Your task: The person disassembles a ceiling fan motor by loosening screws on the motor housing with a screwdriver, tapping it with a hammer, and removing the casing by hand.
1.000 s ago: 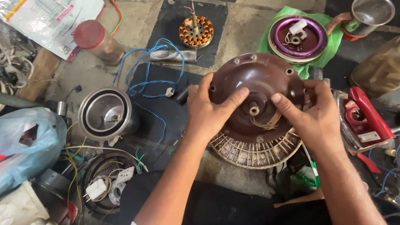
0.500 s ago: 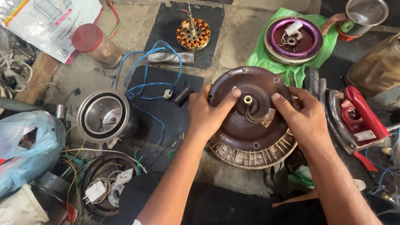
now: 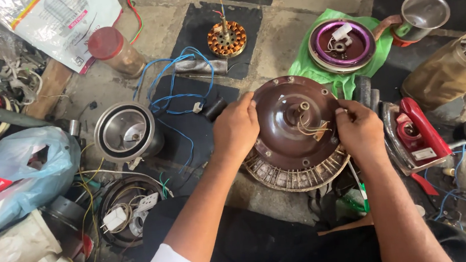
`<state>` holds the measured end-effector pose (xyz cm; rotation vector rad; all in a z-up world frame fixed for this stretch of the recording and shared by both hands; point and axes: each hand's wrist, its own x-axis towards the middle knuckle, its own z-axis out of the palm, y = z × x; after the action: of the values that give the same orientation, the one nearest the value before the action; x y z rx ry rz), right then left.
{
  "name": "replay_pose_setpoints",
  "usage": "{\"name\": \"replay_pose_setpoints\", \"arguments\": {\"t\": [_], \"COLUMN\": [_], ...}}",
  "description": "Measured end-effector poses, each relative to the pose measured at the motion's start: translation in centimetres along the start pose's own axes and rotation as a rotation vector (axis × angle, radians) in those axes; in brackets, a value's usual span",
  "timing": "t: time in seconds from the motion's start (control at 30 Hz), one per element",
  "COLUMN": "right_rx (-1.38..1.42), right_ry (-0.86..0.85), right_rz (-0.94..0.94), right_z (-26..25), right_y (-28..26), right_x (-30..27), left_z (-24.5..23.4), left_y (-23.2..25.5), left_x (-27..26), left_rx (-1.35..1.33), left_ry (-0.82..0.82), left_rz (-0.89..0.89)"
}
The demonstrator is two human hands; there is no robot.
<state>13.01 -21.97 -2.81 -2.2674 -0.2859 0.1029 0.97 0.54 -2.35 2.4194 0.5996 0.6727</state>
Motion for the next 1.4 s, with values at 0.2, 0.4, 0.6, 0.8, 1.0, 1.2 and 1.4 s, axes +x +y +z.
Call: {"name": "replay_pose_setpoints", "arguments": {"t": [0.2,0.4,0.6,0.8,1.0,1.2,1.4], "right_rx": [-0.024,0.013,0.042,0.083,0.164,-0.245,-0.461], "right_ry": [0.055,0.096,0.112,0.233,0.16,0.209,-0.117], "right_rz": [-0.003,0.032,0.078,0.016,0.24,-0.027,0.241], "right_z": [0.7,1.3,1.8,-0.5,-3.6,-4.5,-8.5], "right_y": [0.2,0.3,0.7,4.1,5.2,7.4,13.8], "right_x": [0.0,-0.1,0.0,1.9,2.6,3.3,6.5], "left_z": [0.1,0.3,-0.1,0.2,-0.5,-1.9,-1.1], "left_y": [-0.3,-1.0,-1.0,-1.4,-1.0,3.9,3.9], "left_x": [-0.1,-0.1,-0.1,-0.2,1.1,4.7,5.5], "left_rx": [0.041,-0.09,-0.107,-0.109,-0.369,0.01,-0.044], "left_ry": [-0.01,0.002,-0.022,-0.038,-0.274,-0.643,-0.604], "left_rz": [0.013,-0.026,-0.019,-0.089,0.256,0.095,0.206]}}
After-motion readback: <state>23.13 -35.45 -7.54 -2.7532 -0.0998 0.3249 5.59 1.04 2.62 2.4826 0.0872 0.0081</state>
